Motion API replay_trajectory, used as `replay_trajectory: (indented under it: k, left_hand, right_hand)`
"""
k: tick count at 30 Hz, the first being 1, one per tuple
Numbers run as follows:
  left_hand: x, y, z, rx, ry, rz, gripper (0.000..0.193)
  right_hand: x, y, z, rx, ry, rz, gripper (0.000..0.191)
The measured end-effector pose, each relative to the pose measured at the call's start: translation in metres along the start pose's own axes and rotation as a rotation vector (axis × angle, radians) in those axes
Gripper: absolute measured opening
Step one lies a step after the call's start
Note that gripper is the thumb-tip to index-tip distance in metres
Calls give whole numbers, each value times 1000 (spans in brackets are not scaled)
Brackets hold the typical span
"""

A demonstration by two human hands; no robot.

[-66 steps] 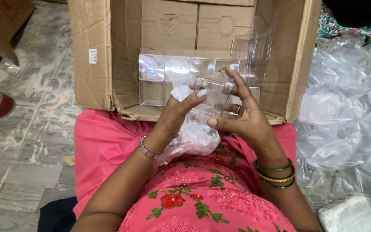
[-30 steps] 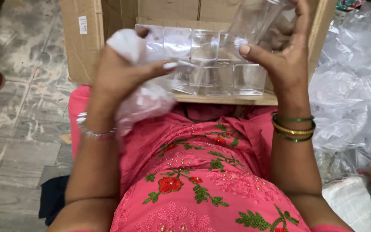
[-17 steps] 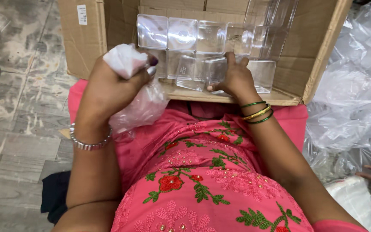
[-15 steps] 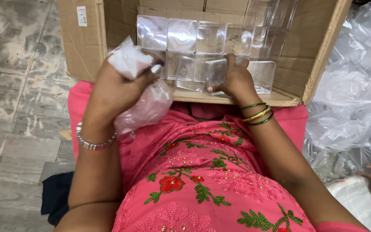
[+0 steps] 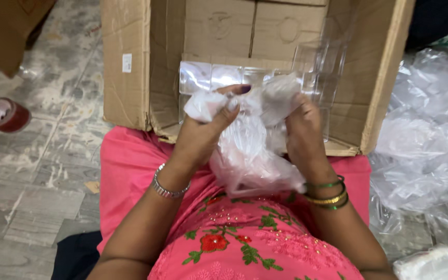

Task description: The person sits on the floor with an open cardboard box on their lap and packs clear acrylic boxes one at a time. They place each box into a plastic bag, wrap the bag around it, and set the wrapped box back into the cardboard box, repeating this for several boxes.

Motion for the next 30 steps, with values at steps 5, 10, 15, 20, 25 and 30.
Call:
replay_trajectory:
  k: [5, 10, 15, 20, 25, 30]
  left_hand:
    - [24, -8, -3, -55, 59, 2, 39]
    - [24, -4, -3, -103, 42, 93, 36]
    - [16, -6, -6, -78, 56, 67, 21]
    - [14, -11, -10, -50, 117, -50, 25]
    - [19, -3, -10, -113, 108, 36, 20]
    - [35, -17, -8, -40, 119, 165, 19]
  right_hand:
    - [27, -34, -17, 21, 77, -419, 22]
    - [85, -54, -54, -152, 572, -295, 30]
    - [60, -67, -54, -4, 370, -414, 48]
    - [29, -44, -51, -57, 229, -326, 12]
    - [28, -24, -50, -107, 153, -178, 12]
    - [29, -25, -45, -43, 66, -80, 24]
Point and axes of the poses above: each hand's wrist, its own z-axis towards the middle knuckle, its own y-axis out of the back of the hand, x = y × z, the point moved 5 cm from there along z, towards the middle knuckle, and after that the axes turned 4 degrees about z, right-handed, at the moved point
